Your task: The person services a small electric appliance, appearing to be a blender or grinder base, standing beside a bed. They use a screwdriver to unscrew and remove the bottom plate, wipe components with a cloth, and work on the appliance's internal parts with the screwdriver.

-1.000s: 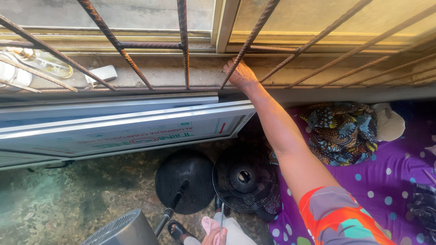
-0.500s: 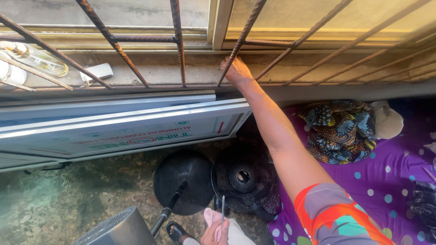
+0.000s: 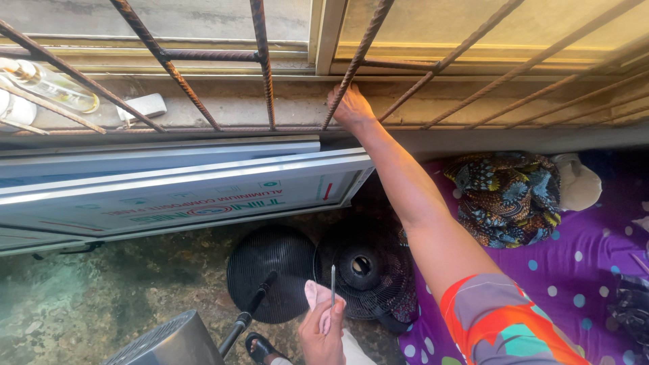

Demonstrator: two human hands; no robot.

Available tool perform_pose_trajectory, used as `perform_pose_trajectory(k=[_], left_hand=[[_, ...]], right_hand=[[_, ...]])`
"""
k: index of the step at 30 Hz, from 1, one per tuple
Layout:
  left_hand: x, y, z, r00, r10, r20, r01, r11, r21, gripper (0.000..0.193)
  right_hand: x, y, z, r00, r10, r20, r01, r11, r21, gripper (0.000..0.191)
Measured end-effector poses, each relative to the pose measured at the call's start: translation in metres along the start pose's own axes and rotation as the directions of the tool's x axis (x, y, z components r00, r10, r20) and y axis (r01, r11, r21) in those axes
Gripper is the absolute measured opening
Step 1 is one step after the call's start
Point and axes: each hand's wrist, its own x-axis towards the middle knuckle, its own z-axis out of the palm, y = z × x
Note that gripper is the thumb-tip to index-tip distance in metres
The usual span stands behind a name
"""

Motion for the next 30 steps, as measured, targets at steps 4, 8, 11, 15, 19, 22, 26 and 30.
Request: perform_pose_trajectory(k=[4, 8, 11, 15, 19, 22, 26, 30], left_hand=[[0.014, 0.031, 0.005, 0.992, 0.087, 0.090, -0.091, 0.995, 0.045, 0.018], [0.026, 0.054, 0.016, 0.976, 0.191, 0.100, -0.188, 0.981, -0.039, 0.019], [0.028, 0.062, 0.016, 0.962, 0.255, 0.096, -0.253, 0.967, -0.032, 0.020], [0.038, 0.061, 0.021, 0.980, 0.178, 0.093, -0.175, 0.984, -0.042, 0.020], [0.030, 0.054, 0.024, 0.984, 0.115, 0.137, -0.104, 0.991, -0.086, 0.021], [0.015, 0.055, 0.022, 0.976, 0.157, 0.153, -0.147, 0.987, -0.071, 0.019], [-0.003, 0.073, 0.023, 0.972, 0.189, 0.142, -0.181, 0.981, -0.066, 0.030], [-0.033, 0.094, 0.011, 0.883, 0.380, 0.277, -0.323, 0.918, -0.230, 0.040]], right_hand=[[0.004, 0.005, 0.007, 0.996, 0.003, 0.087, -0.009, 0.998, 0.065, 0.014], [0.005, 0.010, 0.004, 0.995, 0.104, -0.015, -0.098, 0.970, 0.221, 0.013], [-0.004, 0.003, -0.007, 0.987, 0.150, -0.058, -0.129, 0.955, 0.265, 0.009], [-0.036, -0.006, -0.033, 0.938, 0.159, -0.307, -0.045, 0.936, 0.349, 0.024], [-0.122, -0.041, -0.067, 0.839, 0.543, -0.014, -0.211, 0.349, 0.913, 0.012], [-0.201, -0.078, -0.098, 0.857, 0.445, 0.259, 0.115, -0.655, 0.747, 0.011], [-0.281, -0.138, -0.147, 0.880, 0.371, 0.298, 0.261, -0.900, 0.350, 0.010], [-0.332, -0.195, -0.198, 0.893, 0.320, 0.315, 0.238, -0.932, 0.272, 0.012]])
